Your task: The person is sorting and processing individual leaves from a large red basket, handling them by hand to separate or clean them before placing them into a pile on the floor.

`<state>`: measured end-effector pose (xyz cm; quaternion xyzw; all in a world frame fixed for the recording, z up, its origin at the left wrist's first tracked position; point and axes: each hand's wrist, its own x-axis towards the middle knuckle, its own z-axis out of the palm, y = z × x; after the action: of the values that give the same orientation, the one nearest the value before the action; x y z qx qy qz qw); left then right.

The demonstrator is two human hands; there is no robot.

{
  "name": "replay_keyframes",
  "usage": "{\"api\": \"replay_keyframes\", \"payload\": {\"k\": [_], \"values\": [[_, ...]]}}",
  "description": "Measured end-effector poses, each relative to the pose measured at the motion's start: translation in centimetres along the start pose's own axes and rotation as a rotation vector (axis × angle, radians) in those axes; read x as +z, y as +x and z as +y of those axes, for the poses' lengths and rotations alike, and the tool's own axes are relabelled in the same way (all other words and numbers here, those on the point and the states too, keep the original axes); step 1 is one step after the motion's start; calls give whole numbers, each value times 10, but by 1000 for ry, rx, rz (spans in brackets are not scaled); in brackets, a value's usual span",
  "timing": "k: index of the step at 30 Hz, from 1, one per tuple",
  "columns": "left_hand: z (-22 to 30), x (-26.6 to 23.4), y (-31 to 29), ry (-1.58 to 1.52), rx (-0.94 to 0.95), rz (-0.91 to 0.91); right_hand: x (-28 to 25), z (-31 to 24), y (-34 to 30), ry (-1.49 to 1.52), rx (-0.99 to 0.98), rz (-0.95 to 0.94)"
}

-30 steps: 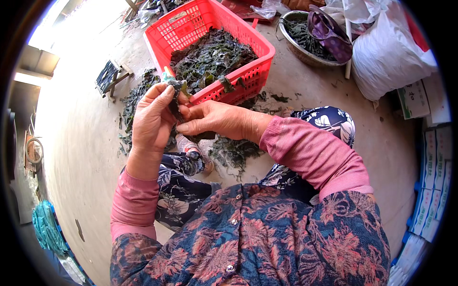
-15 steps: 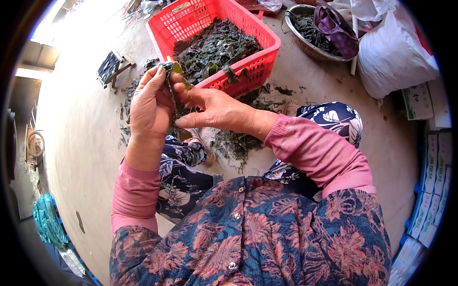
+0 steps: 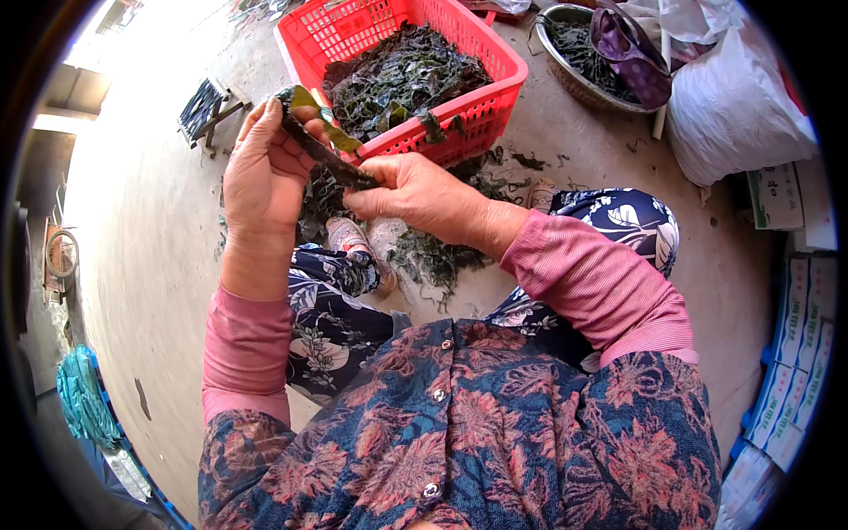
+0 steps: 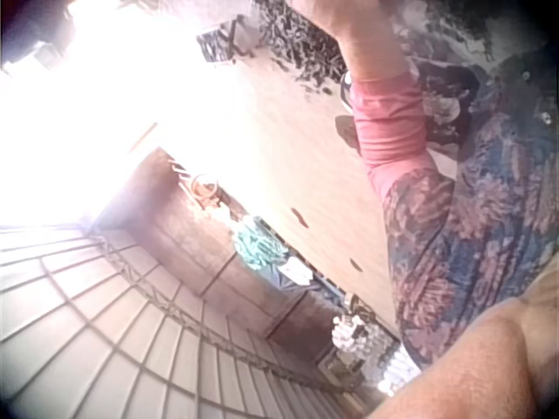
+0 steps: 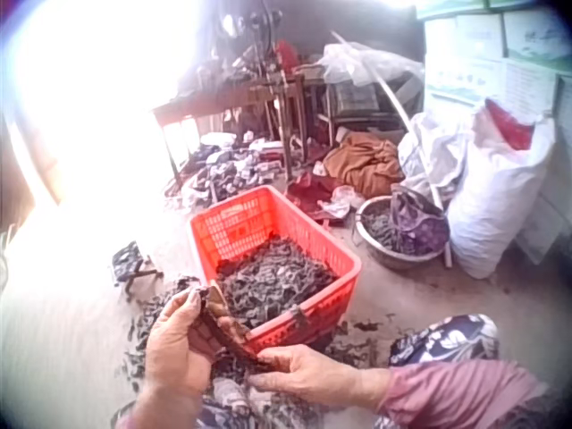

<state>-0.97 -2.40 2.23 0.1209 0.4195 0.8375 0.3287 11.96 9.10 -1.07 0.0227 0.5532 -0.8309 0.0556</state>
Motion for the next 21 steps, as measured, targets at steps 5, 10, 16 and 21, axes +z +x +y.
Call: {"api": "replay_keyframes", "payload": {"k": [5, 10, 16, 21], "values": [[6, -11, 3, -97, -1, 43, -11, -4, -3, -82, -29, 154], [5, -15, 0, -129, -36, -4, -16, -8, -3, -72, -28, 249], [6, -15, -1, -124, -145, -69, -32, -18, -3, -188, -150, 222], [10, -4, -9, 174, -337, -188, -30, -31, 0, -209, -283, 211]]}}
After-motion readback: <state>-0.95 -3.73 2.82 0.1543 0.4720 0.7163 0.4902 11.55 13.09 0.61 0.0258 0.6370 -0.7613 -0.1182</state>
